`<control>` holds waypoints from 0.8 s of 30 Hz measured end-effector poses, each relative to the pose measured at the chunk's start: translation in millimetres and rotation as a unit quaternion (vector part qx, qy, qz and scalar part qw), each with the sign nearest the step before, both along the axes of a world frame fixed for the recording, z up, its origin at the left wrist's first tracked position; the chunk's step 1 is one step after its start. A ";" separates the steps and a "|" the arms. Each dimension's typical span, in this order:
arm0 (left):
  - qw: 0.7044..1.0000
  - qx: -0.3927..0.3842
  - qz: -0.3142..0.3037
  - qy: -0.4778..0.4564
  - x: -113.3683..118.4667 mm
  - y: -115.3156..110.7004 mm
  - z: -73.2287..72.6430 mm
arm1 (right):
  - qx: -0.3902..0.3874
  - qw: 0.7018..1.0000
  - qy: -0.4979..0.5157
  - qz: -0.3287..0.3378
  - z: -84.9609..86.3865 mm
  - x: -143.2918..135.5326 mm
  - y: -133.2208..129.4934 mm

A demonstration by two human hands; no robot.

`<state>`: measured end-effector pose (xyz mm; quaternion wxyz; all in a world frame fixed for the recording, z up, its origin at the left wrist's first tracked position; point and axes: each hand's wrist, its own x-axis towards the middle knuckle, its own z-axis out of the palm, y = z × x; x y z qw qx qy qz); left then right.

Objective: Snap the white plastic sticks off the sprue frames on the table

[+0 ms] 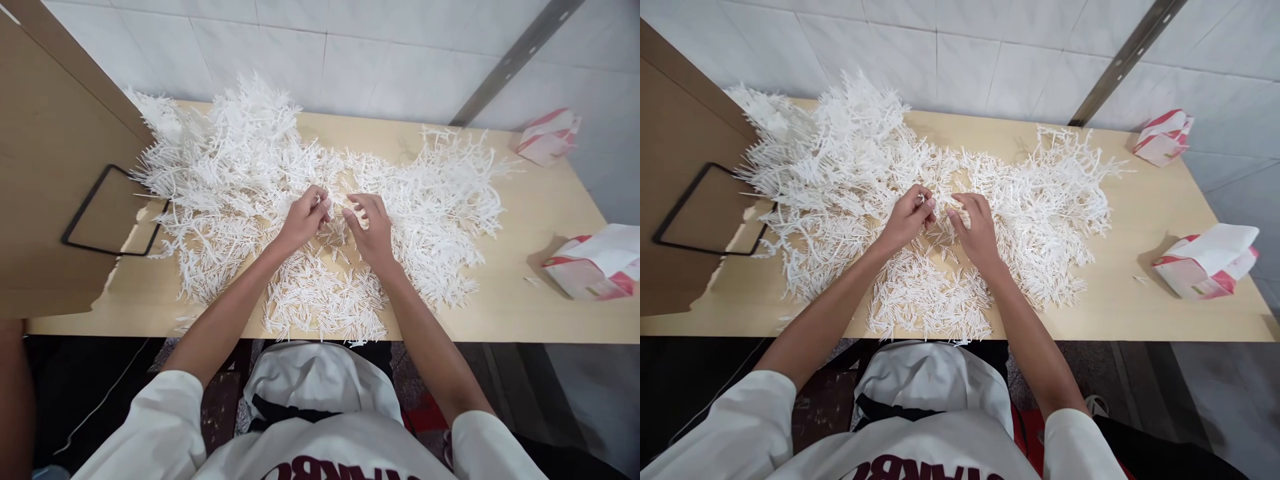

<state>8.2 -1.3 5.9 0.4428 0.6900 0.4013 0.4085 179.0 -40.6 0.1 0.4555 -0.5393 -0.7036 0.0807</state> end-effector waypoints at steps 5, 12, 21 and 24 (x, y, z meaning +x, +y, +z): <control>0.995 0.024 -0.093 0.022 4.4 -7.5 -0.6 | -0.066 0.994 -0.017 0.088 -0.5 -1.0 1.9; 0.967 0.156 -0.017 0.202 5.5 -12.9 0.3 | -0.063 0.981 -0.136 0.120 3.6 5.7 -0.2; 0.989 0.093 0.023 0.117 12.3 -18.7 -1.2 | 0.007 0.989 -0.140 0.055 -5.5 -2.9 2.0; 0.993 0.088 0.003 0.081 12.1 -19.2 -0.5 | 0.005 0.993 -0.111 0.041 -3.4 -1.6 -0.5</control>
